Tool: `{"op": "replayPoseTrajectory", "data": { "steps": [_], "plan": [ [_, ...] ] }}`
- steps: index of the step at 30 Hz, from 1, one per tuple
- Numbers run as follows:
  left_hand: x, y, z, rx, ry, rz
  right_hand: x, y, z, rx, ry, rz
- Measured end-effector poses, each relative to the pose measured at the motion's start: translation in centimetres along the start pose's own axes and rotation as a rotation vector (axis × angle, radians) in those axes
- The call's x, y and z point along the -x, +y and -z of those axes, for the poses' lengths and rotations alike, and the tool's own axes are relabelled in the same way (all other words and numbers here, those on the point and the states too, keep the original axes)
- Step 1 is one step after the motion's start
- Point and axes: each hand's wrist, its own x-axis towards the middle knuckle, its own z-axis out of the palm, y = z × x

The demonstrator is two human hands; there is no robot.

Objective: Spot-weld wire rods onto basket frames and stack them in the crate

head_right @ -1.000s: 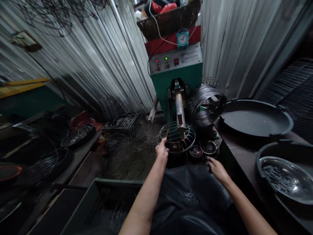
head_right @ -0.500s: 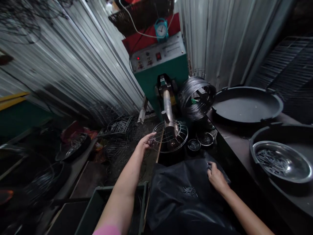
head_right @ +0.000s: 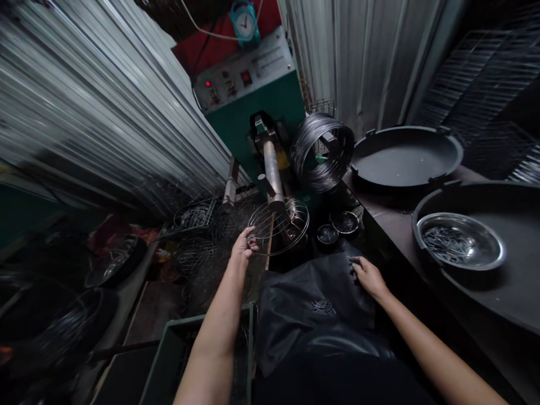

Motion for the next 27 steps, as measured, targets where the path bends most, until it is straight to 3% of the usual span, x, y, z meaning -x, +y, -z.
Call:
{"op": "replayPoseTrajectory", "data": {
  "steps": [5,9,13,17,22,27],
  "plan": [
    [1.4,-0.8,-0.3,0.071,0.045,-0.087,-0.5,-0.3,-0.2,0.108,0.028,-0.114],
    [2.0,-1.3,-0.9,0.103,0.098,-0.15,-0.7,0.1,-0.2,0.228,0.074,-0.043],
    [2.2,-1.9,-1.4,0.131,0.141,-0.166,-0.6,-0.1,0.1,0.151,0.013,-0.014],
    [2.3,-2.3,-2.1,0.154,0.18,-0.191,-0.3,-5.0,-0.3,-0.081,-0.03,0.173],
    [2.5,-2.6,-3.0,0.186,0.16,-0.213,-1.2,-13.4,-4.0,-0.334,-0.161,0.374],
    [2.4,-2.5,-3.3,0.181,0.209,-0.285,-3.3,-14.7,-7.1,-0.123,-0.236,0.422]
  ]
}}
